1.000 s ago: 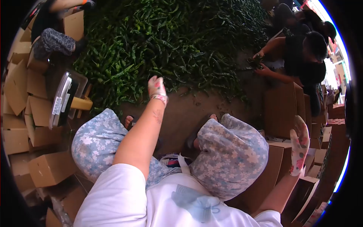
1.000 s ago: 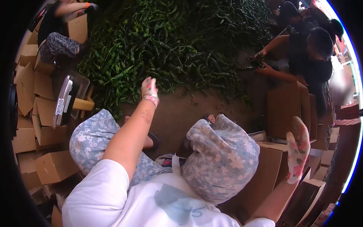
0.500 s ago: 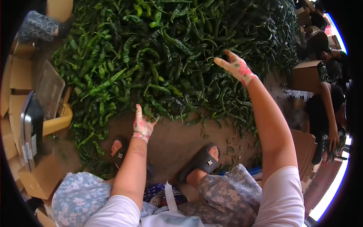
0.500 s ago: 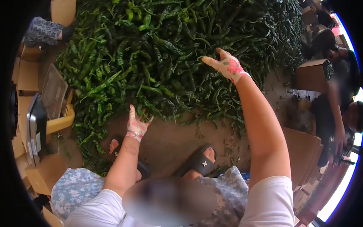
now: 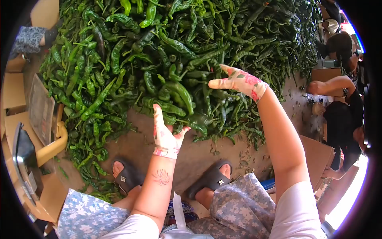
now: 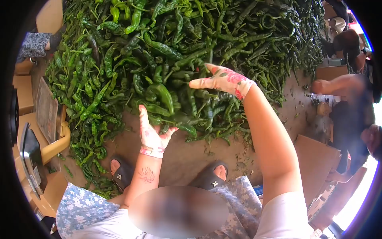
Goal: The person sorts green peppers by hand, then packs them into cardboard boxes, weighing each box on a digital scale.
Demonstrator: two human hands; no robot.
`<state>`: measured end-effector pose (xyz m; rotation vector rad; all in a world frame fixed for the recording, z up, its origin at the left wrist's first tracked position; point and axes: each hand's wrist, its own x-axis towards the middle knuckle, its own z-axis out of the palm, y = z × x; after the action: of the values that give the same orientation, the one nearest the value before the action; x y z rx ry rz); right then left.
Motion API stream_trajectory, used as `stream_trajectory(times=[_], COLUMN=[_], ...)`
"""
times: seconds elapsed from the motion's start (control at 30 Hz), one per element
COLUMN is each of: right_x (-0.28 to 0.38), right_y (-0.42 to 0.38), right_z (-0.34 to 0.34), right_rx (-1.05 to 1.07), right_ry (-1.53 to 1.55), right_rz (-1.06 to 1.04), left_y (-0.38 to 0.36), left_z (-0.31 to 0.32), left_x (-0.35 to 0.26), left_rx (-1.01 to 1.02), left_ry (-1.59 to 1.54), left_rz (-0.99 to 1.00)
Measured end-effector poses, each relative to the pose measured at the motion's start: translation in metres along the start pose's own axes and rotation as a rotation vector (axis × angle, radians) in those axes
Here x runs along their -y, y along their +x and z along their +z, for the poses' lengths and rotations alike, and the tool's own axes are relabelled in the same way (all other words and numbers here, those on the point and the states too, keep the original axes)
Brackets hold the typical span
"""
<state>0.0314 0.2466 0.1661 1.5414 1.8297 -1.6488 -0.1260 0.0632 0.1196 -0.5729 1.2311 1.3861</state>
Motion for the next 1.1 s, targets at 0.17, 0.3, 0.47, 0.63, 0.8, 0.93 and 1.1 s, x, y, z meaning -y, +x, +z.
stream_trajectory(times=[0.17, 0.3, 0.47, 0.63, 0.8, 0.93, 1.1], right_x=[-0.009, 0.006, 0.018, 0.017, 0.019, 0.022, 0.012], right_y=[0.024, 0.009, -0.026, -0.108, -0.236, -0.359, -0.527], right_z=[0.026, 0.052, 0.070, 0.082, 0.063, 0.060, 0.076], right_rx=[0.184, 0.347, 0.186, -0.083, -0.262, -0.484, -0.827], right_ry=[0.289, 0.503, 0.440, 0.315, 0.213, 0.259, 0.274], right_rz=[-0.116, -0.189, -0.314, -0.434, -0.443, -0.565, -0.622], left_y=[0.025, 0.027, -0.001, -0.087, -0.182, -0.278, -0.405], left_z=[-0.007, -0.012, -0.016, -0.013, -0.001, 0.012, 0.024], left_x=[0.002, 0.010, 0.011, 0.009, 0.026, 0.038, 0.071], left_rx=[0.247, 0.127, 0.220, 0.306, 0.519, 0.894, 1.156], left_ry=[-0.078, -0.013, -0.078, -0.013, -0.043, -0.049, 0.124], left_rz=[0.003, 0.086, 0.126, 0.178, 0.193, 0.101, 0.088])
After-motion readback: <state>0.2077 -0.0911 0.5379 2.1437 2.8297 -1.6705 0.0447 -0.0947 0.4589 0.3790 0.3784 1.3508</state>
